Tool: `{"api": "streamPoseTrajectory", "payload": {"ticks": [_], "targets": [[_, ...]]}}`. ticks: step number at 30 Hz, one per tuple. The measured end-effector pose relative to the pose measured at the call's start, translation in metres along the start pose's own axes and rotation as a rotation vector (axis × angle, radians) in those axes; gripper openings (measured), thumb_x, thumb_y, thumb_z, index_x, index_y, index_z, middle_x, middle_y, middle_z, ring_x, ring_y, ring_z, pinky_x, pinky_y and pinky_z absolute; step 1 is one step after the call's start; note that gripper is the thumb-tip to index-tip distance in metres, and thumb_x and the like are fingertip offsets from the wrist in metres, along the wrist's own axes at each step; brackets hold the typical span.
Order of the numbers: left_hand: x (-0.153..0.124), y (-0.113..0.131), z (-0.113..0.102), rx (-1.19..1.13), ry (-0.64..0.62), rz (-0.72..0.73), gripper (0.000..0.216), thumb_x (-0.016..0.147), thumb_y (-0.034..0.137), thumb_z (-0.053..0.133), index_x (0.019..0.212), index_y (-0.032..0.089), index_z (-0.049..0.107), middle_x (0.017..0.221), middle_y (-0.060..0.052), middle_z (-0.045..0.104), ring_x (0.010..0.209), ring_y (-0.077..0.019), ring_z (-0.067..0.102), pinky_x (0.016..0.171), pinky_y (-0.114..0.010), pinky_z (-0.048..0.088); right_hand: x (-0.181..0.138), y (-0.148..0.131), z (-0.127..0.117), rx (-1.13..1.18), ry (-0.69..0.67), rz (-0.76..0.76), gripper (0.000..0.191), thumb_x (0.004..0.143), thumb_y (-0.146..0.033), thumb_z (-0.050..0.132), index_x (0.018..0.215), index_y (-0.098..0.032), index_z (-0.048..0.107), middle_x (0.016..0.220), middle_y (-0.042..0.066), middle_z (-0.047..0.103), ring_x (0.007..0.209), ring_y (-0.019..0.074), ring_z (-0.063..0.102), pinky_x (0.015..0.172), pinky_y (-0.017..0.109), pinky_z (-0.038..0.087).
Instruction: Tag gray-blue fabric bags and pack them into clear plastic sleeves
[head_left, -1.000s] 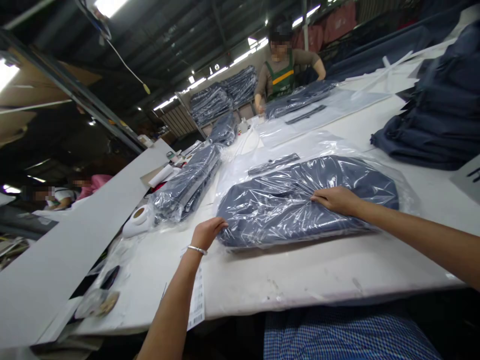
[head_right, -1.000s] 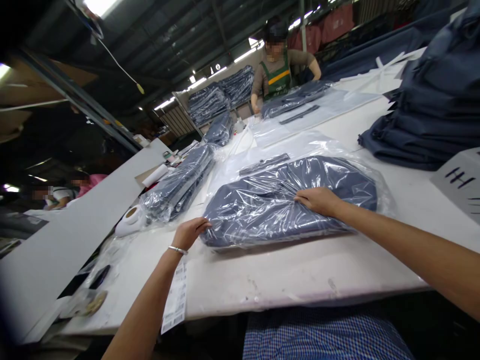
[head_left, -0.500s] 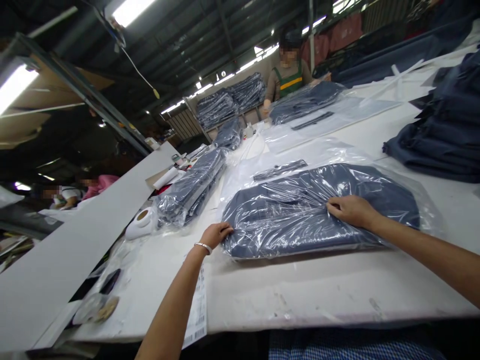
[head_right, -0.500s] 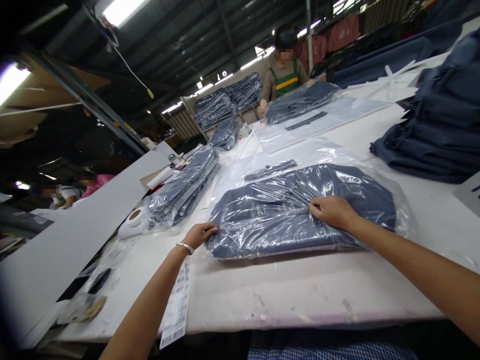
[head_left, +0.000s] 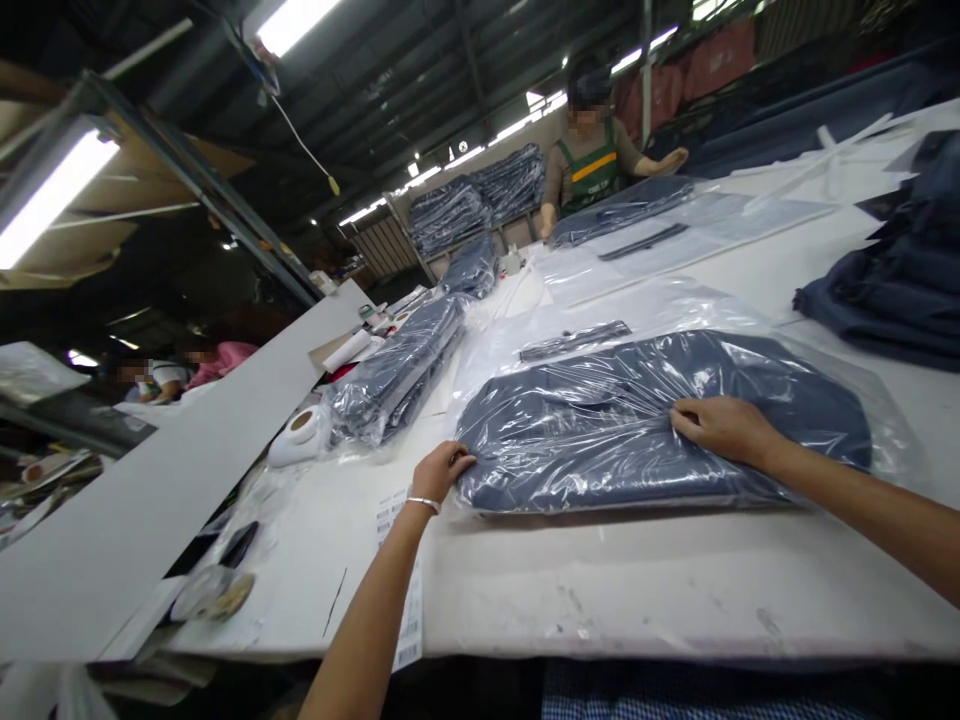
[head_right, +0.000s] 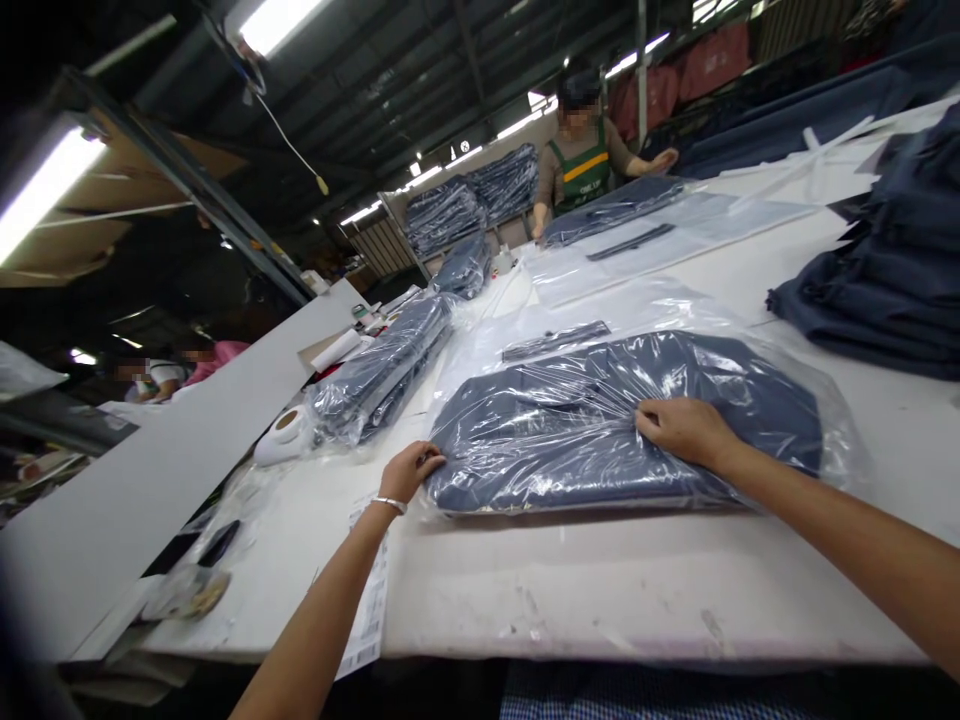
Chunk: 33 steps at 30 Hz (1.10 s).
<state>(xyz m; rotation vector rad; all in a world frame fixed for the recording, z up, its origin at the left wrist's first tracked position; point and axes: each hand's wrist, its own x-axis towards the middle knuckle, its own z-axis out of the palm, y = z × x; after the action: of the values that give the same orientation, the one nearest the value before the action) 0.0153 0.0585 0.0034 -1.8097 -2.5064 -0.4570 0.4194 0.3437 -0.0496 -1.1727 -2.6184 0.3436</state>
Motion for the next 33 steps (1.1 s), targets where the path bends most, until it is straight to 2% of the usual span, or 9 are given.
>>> {"api": "streamPoseTrajectory", "payload": {"ticks": [4, 7, 11, 13, 15, 18, 23, 29, 33], "targets": [[0.008, -0.013, -0.014, 0.028, 0.075, -0.005, 0.029, 0.085, 0.050, 0.060, 0.084, 0.023, 0.069, 0.083, 0.000, 0.069, 0.069, -0.0128, 0.059, 0.066, -0.025, 0.042, 0.001, 0.000, 0.000, -0.027, -0.001, -0.013, 0.030, 0.088, -0.042, 0.043, 0.075, -0.023, 0.063, 0.071, 0.006, 0.067, 0.063, 0.0202, 0.055, 0.057, 0.030, 0.025], [0.007, -0.009, -0.023, 0.045, 0.164, 0.000, 0.026, 0.086, 0.047, 0.061, 0.086, 0.023, 0.070, 0.083, -0.001, 0.070, 0.072, -0.0139, 0.061, 0.068, -0.026, 0.045, 0.001, 0.000, 0.000, -0.039, -0.010, -0.007, 0.030, 0.089, -0.042, 0.042, 0.074, -0.024, 0.061, 0.073, 0.006, 0.068, 0.065, 0.0204, 0.056, 0.058, 0.030, 0.025], [-0.021, 0.028, -0.025, 0.060, 0.403, -0.039, 0.030, 0.095, 0.039, 0.047, 0.110, 0.019, 0.065, 0.107, -0.010, 0.070, 0.102, -0.0215, 0.061, 0.093, -0.036, 0.045, -0.001, -0.002, -0.002, -0.035, -0.014, -0.006, 0.031, 0.089, -0.043, 0.043, 0.072, -0.023, 0.059, 0.072, 0.005, 0.067, 0.065, 0.0201, 0.056, 0.057, 0.030, 0.024], [-0.042, 0.056, -0.019, 0.040, 0.481, -0.029, 0.032, 0.097, 0.035, 0.043, 0.117, 0.019, 0.062, 0.113, -0.010, 0.069, 0.106, -0.0212, 0.062, 0.096, -0.037, 0.046, -0.001, -0.003, -0.002, -0.035, -0.002, -0.008, 0.031, 0.089, -0.043, 0.043, 0.072, -0.023, 0.059, 0.072, 0.005, 0.067, 0.065, 0.0199, 0.056, 0.057, 0.029, 0.024], [-0.057, 0.082, -0.007, -0.005, 0.420, 0.047, 0.030, 0.097, 0.033, 0.043, 0.119, 0.022, 0.061, 0.115, -0.008, 0.070, 0.108, -0.0191, 0.064, 0.096, -0.035, 0.048, -0.001, -0.002, -0.002, -0.032, 0.003, -0.008, 0.031, 0.089, -0.042, 0.044, 0.071, -0.022, 0.060, 0.070, 0.005, 0.067, 0.063, 0.0194, 0.056, 0.057, 0.029, 0.024], [-0.057, 0.100, 0.015, 0.006, 0.198, 0.081, 0.038, 0.098, 0.033, 0.039, 0.132, 0.023, 0.054, 0.137, -0.007, 0.059, 0.129, -0.0207, 0.052, 0.110, -0.040, 0.041, -0.001, -0.001, 0.000, -0.024, 0.016, -0.012, 0.032, 0.088, -0.043, 0.044, 0.070, -0.022, 0.060, 0.068, 0.004, 0.065, 0.061, 0.0184, 0.054, 0.056, 0.028, 0.023], [-0.034, 0.074, 0.037, 0.029, -0.036, 0.009, 0.051, 0.099, 0.042, 0.032, 0.146, 0.024, 0.037, 0.152, -0.008, 0.041, 0.143, -0.0248, 0.034, 0.116, -0.053, 0.029, -0.003, -0.007, -0.011, 0.100, 0.040, -0.059, 0.038, 0.090, -0.046, 0.043, 0.067, -0.019, 0.058, 0.063, 0.004, 0.061, 0.059, 0.0166, 0.050, 0.057, 0.028, 0.023], [-0.031, 0.036, 0.058, 0.046, -0.050, 0.119, 0.056, 0.098, 0.042, 0.029, 0.151, 0.024, 0.027, 0.154, -0.008, 0.039, 0.143, -0.0235, 0.034, 0.117, -0.053, 0.028, 0.016, 0.001, -0.048, 0.292, -0.249, -0.114, 0.043, 0.082, -0.056, 0.058, 0.066, -0.017, 0.064, 0.056, -0.001, 0.060, 0.055, 0.0130, 0.051, 0.057, 0.024, 0.032], [-0.032, 0.021, 0.065, 0.123, 0.015, 0.277, 0.051, 0.094, 0.033, 0.030, 0.141, 0.023, 0.046, 0.151, -0.007, 0.044, 0.143, -0.0249, 0.035, 0.116, -0.054, 0.027, 0.025, 0.009, -0.082, 0.359, -0.383, -0.106, 0.044, 0.074, -0.061, 0.067, 0.073, -0.017, 0.067, 0.054, -0.003, 0.060, 0.050, 0.0120, 0.054, 0.055, 0.023, 0.038]]}}
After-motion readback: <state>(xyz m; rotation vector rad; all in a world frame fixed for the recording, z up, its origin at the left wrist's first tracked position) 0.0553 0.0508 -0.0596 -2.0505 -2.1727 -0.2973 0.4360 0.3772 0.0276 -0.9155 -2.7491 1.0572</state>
